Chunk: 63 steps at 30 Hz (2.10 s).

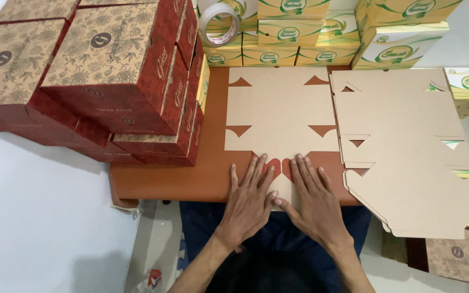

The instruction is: The person assembles a cardboard box by hand. They fold the pre-cut flaps of a flat cardboard sheet, tuck the tabs into slots, and fold the sides to form a rectangular box. The finished box is placed on a stack of similar boxes.

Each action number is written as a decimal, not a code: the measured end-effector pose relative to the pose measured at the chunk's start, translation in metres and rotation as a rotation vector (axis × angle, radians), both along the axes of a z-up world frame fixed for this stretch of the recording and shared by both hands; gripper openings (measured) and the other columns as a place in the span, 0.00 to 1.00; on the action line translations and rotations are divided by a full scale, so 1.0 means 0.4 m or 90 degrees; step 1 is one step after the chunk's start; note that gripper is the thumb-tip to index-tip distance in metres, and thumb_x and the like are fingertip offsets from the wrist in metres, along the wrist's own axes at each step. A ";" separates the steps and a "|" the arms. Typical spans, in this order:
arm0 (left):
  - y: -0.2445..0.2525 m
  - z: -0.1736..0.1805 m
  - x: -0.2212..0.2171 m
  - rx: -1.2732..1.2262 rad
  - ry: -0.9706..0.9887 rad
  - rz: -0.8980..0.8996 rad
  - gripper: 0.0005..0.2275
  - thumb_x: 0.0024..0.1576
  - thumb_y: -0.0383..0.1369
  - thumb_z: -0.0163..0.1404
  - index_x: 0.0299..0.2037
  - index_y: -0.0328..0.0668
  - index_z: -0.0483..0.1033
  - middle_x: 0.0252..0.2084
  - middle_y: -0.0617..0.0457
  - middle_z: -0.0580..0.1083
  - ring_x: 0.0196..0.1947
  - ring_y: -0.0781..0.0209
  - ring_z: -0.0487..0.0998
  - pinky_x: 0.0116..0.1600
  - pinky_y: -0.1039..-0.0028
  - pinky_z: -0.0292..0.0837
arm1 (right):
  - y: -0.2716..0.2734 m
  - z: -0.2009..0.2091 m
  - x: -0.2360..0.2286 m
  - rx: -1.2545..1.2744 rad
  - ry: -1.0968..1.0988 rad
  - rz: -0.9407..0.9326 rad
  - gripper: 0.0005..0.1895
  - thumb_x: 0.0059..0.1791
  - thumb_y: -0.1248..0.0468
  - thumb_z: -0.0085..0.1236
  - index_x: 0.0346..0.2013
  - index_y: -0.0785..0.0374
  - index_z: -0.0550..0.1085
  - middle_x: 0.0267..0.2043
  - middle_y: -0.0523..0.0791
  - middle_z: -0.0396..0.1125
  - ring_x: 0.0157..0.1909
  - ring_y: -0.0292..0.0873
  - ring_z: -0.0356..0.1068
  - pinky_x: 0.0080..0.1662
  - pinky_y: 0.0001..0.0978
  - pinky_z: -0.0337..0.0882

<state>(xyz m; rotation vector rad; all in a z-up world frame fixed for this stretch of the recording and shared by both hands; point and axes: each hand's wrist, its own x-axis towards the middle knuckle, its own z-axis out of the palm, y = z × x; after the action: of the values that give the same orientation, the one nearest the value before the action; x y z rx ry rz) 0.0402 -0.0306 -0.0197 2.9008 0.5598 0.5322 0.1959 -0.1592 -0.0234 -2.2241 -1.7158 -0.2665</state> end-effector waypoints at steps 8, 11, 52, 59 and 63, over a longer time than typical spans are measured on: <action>-0.007 -0.005 -0.008 -0.001 -0.028 0.004 0.28 0.69 0.43 0.38 0.77 0.40 0.56 0.83 0.41 0.52 0.82 0.45 0.50 0.78 0.31 0.35 | -0.003 -0.018 -0.005 -0.012 -0.087 -0.011 0.46 0.57 0.35 0.36 0.80 0.64 0.53 0.84 0.51 0.49 0.84 0.46 0.47 0.78 0.46 0.47; -0.008 0.003 -0.011 -0.004 -0.050 0.007 0.28 0.70 0.42 0.37 0.80 0.44 0.53 0.83 0.42 0.53 0.82 0.47 0.52 0.78 0.32 0.35 | -0.003 -0.028 0.002 -0.013 -0.080 -0.002 0.47 0.57 0.36 0.36 0.81 0.64 0.51 0.84 0.52 0.47 0.84 0.48 0.45 0.78 0.47 0.46; 0.085 0.011 -0.081 -0.314 -0.117 -0.184 0.06 0.64 0.38 0.58 0.40 0.53 0.88 0.54 0.53 0.84 0.69 0.35 0.72 0.77 0.32 0.42 | -0.062 0.078 0.062 0.112 0.274 0.176 0.04 0.47 0.58 0.70 0.32 0.53 0.87 0.48 0.45 0.82 0.66 0.53 0.72 0.75 0.55 0.57; 0.095 0.025 -0.051 -0.417 -0.078 -0.087 0.06 0.59 0.40 0.61 0.36 0.51 0.88 0.46 0.54 0.86 0.67 0.43 0.77 0.78 0.40 0.48 | -0.043 0.112 0.051 0.066 0.346 0.069 0.07 0.46 0.57 0.72 0.32 0.56 0.87 0.43 0.46 0.83 0.61 0.52 0.77 0.72 0.53 0.66; 0.102 0.029 -0.048 -0.447 -0.080 -0.035 0.08 0.56 0.40 0.64 0.43 0.56 0.86 0.43 0.54 0.86 0.66 0.50 0.79 0.78 0.47 0.51 | -0.052 0.079 0.072 0.044 0.331 0.009 0.09 0.44 0.55 0.73 0.35 0.54 0.86 0.46 0.41 0.83 0.61 0.48 0.77 0.72 0.50 0.68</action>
<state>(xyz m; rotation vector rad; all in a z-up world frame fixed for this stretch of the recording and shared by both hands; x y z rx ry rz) 0.0212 0.0100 -0.0082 2.1960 0.5147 0.3998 0.2247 -0.1802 0.0083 -1.9977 -1.4126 0.2366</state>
